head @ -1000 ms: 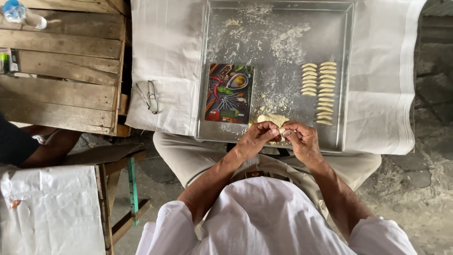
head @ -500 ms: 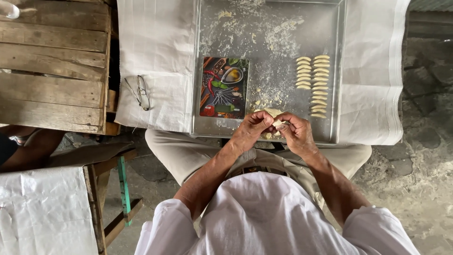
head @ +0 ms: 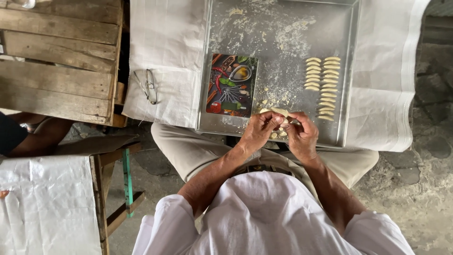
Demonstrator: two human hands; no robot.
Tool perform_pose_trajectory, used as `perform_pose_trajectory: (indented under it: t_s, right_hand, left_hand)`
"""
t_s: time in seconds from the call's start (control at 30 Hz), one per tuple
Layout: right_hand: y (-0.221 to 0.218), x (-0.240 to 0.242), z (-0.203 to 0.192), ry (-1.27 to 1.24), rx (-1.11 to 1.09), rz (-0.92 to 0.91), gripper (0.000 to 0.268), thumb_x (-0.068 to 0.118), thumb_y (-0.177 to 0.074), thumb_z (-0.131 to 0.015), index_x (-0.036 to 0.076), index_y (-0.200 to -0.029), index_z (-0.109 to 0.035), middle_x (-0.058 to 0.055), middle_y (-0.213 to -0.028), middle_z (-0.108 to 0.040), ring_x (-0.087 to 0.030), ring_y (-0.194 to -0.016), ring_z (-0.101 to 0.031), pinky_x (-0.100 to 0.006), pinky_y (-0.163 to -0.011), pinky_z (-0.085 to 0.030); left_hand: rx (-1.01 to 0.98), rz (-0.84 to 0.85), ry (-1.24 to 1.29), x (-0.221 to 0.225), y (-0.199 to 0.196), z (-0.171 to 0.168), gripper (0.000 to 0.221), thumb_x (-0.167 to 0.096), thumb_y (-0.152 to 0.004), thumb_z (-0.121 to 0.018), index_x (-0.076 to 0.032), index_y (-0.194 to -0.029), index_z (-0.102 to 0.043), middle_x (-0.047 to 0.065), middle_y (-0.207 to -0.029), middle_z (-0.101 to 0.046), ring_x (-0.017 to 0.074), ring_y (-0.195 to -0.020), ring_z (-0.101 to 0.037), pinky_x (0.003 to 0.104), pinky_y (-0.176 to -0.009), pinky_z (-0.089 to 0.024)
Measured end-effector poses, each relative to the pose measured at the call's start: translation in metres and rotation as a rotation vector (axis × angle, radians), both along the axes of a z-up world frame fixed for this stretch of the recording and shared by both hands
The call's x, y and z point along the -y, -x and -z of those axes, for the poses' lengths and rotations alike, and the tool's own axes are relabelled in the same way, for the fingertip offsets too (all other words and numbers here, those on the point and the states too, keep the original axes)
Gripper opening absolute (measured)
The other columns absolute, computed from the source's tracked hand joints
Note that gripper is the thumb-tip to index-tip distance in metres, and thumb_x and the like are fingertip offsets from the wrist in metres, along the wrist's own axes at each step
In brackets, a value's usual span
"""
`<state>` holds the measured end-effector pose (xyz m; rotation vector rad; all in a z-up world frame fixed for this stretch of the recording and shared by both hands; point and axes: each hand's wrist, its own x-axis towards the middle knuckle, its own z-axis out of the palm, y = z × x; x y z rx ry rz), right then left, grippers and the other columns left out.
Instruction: Manually shaping small pieces of dough into crescent-shaped pastries and arranging them on a metal baking tray.
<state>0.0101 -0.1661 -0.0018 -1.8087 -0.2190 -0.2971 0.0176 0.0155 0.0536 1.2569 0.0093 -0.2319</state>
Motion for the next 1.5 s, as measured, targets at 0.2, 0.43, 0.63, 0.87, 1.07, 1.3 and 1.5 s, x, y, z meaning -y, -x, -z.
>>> perform_pose_trajectory:
  t_s: [0.2, 0.43, 0.63, 0.87, 1.07, 1.3, 1.5]
  right_hand:
    - [-0.006, 0.003, -0.02, 0.052, 0.086, -0.118, 0.013, 0.007, -0.1, -0.072, -0.005, -0.101, -0.069, -0.015, -0.089, -0.067, -0.029, -0.072, -0.067, -0.036, -0.062, -0.055]
    - [-0.014, 0.013, 0.018, 0.296, 0.374, 0.005, 0.008, -0.004, -0.094, -0.075, 0.004, -0.095, -0.079, -0.007, -0.087, -0.07, -0.026, -0.075, -0.068, -0.034, -0.06, -0.052]
    - [-0.002, -0.008, -0.012, 0.044, 0.153, -0.04, 0.016, -0.007, -0.09, -0.079, -0.007, -0.106, -0.076, -0.022, -0.094, -0.073, -0.034, -0.082, -0.074, -0.038, -0.063, -0.058]
    - [-0.001, -0.01, -0.009, 0.201, 0.156, 0.035, 0.01, -0.005, -0.09, -0.081, -0.002, -0.098, -0.075, -0.016, -0.087, -0.075, -0.034, -0.071, -0.072, -0.038, -0.059, -0.055]
    - [-0.003, -0.002, 0.01, 0.223, 0.137, 0.003, 0.011, 0.004, -0.092, -0.081, 0.003, -0.101, -0.075, -0.012, -0.081, -0.074, -0.029, -0.064, -0.07, -0.036, -0.058, -0.054]
    - [-0.003, -0.009, -0.006, 0.134, 0.146, -0.186, 0.016, 0.007, -0.092, -0.078, 0.002, -0.107, -0.079, -0.01, -0.087, -0.075, -0.028, -0.077, -0.073, -0.034, -0.067, -0.057]
    - [-0.004, -0.009, -0.019, 0.221, 0.167, -0.119, 0.008, 0.007, -0.097, -0.077, -0.001, -0.095, -0.074, -0.013, -0.085, -0.071, -0.033, -0.074, -0.07, -0.038, -0.065, -0.056]
  left_hand:
    - [-0.217, -0.006, 0.241, 0.014, 0.006, -0.004, 0.025, -0.029, -0.096, -0.078, -0.004, -0.093, -0.075, 0.004, -0.073, -0.068, 0.0092, -0.075, -0.068, 0.024, -0.071, -0.059]
    - [-0.238, -0.066, 0.142, 0.016, 0.003, 0.007, 0.029, -0.025, -0.095, -0.08, 0.003, -0.1, -0.075, 0.012, -0.081, -0.072, 0.0144, -0.08, -0.069, 0.027, -0.071, -0.062]
    - [-0.128, -0.096, 0.057, 0.01, 0.003, -0.002, 0.027, -0.019, -0.097, -0.077, 0.003, -0.112, -0.074, 0.018, -0.089, -0.073, 0.0162, -0.088, -0.067, 0.03, -0.075, -0.063]
    - [-0.166, -0.061, 0.102, 0.019, 0.007, 0.031, 0.026, -0.022, -0.101, -0.073, 0.002, -0.112, -0.074, 0.015, -0.09, -0.073, 0.0173, -0.09, -0.068, 0.03, -0.078, -0.061]
    - [-0.303, -0.027, 0.252, 0.009, 0.003, 0.027, 0.021, -0.024, -0.099, -0.074, -0.003, -0.098, -0.074, 0.008, -0.084, -0.072, 0.0147, -0.083, -0.068, 0.028, -0.074, -0.06]
    - [-0.574, 0.175, 0.439, -0.003, 0.0, 0.035, 0.03, -0.035, -0.088, -0.085, -0.008, -0.085, -0.072, 0.006, -0.075, -0.068, 0.0182, -0.077, -0.069, 0.038, -0.077, -0.064]
    - [-0.567, 0.096, 0.511, 0.011, 0.006, 0.044, 0.027, -0.034, -0.09, -0.083, -0.011, -0.089, -0.069, 0.005, -0.082, -0.068, 0.0192, -0.082, -0.072, 0.038, -0.078, -0.064]
